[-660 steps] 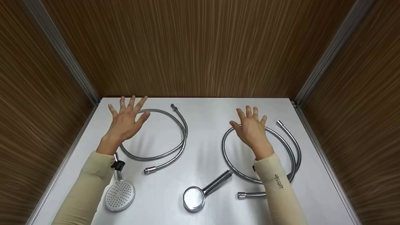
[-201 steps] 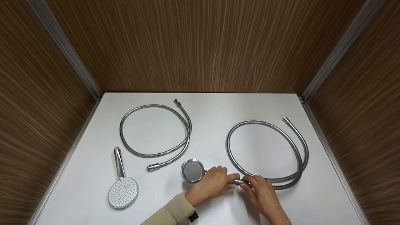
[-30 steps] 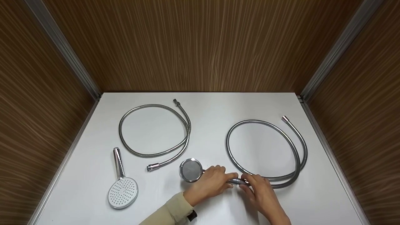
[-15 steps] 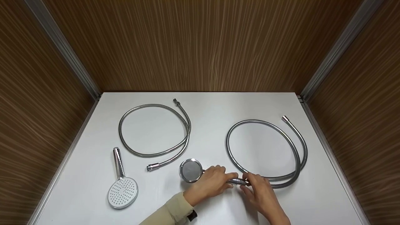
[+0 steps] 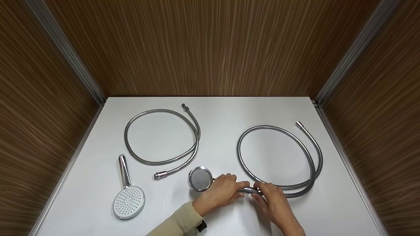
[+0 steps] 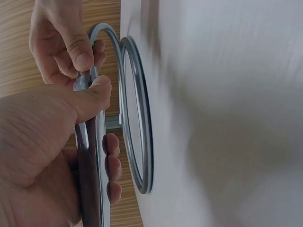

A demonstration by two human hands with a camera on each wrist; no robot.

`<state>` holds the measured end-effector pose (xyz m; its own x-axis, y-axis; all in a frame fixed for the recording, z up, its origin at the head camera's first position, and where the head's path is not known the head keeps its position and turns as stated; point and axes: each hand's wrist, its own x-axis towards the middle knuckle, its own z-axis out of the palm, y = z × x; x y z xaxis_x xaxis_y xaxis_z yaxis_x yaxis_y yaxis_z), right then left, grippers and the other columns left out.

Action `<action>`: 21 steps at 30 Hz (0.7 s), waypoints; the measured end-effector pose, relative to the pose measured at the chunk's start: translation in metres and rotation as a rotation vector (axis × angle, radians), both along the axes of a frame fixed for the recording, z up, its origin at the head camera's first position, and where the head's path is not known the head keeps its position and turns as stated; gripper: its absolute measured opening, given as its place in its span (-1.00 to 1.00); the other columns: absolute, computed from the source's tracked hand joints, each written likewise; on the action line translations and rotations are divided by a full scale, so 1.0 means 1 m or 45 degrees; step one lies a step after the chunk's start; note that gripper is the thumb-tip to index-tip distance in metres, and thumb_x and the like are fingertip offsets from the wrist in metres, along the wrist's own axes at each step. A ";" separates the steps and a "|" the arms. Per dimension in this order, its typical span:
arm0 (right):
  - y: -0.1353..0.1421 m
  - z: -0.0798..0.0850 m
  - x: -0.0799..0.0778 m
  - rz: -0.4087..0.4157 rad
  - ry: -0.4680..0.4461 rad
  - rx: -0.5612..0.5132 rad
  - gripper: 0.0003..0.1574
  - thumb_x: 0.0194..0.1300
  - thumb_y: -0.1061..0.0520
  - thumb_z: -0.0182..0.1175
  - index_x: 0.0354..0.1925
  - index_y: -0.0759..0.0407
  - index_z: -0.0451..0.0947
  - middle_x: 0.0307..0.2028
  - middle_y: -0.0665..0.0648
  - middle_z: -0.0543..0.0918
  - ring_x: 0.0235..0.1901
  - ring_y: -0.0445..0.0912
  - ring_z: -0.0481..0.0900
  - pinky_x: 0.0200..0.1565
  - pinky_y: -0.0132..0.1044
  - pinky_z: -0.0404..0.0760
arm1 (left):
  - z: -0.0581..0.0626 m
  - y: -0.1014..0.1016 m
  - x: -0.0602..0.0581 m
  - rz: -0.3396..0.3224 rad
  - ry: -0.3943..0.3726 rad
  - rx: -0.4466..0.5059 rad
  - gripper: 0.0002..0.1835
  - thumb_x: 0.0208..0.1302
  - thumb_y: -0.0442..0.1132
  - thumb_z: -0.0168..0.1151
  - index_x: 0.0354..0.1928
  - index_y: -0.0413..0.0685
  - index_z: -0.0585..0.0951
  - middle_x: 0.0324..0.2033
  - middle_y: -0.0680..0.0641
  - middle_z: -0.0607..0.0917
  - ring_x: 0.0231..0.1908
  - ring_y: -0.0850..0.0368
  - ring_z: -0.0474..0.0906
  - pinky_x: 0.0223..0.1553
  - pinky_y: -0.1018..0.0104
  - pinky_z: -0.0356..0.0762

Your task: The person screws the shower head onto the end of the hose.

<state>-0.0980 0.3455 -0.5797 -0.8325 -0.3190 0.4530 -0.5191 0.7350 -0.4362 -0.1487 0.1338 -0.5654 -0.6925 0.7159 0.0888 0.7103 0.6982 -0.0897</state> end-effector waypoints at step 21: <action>0.000 0.000 -0.001 -0.021 0.013 0.016 -0.42 -0.08 0.43 0.63 -0.13 0.07 0.63 -0.33 -0.22 0.69 -0.37 -0.35 0.53 -0.29 -0.48 0.47 | 0.001 -0.001 0.001 -0.007 0.038 0.018 -0.71 0.42 0.31 0.24 0.07 0.53 0.62 -0.38 0.21 0.69 -0.39 0.28 0.54 -0.36 0.43 0.48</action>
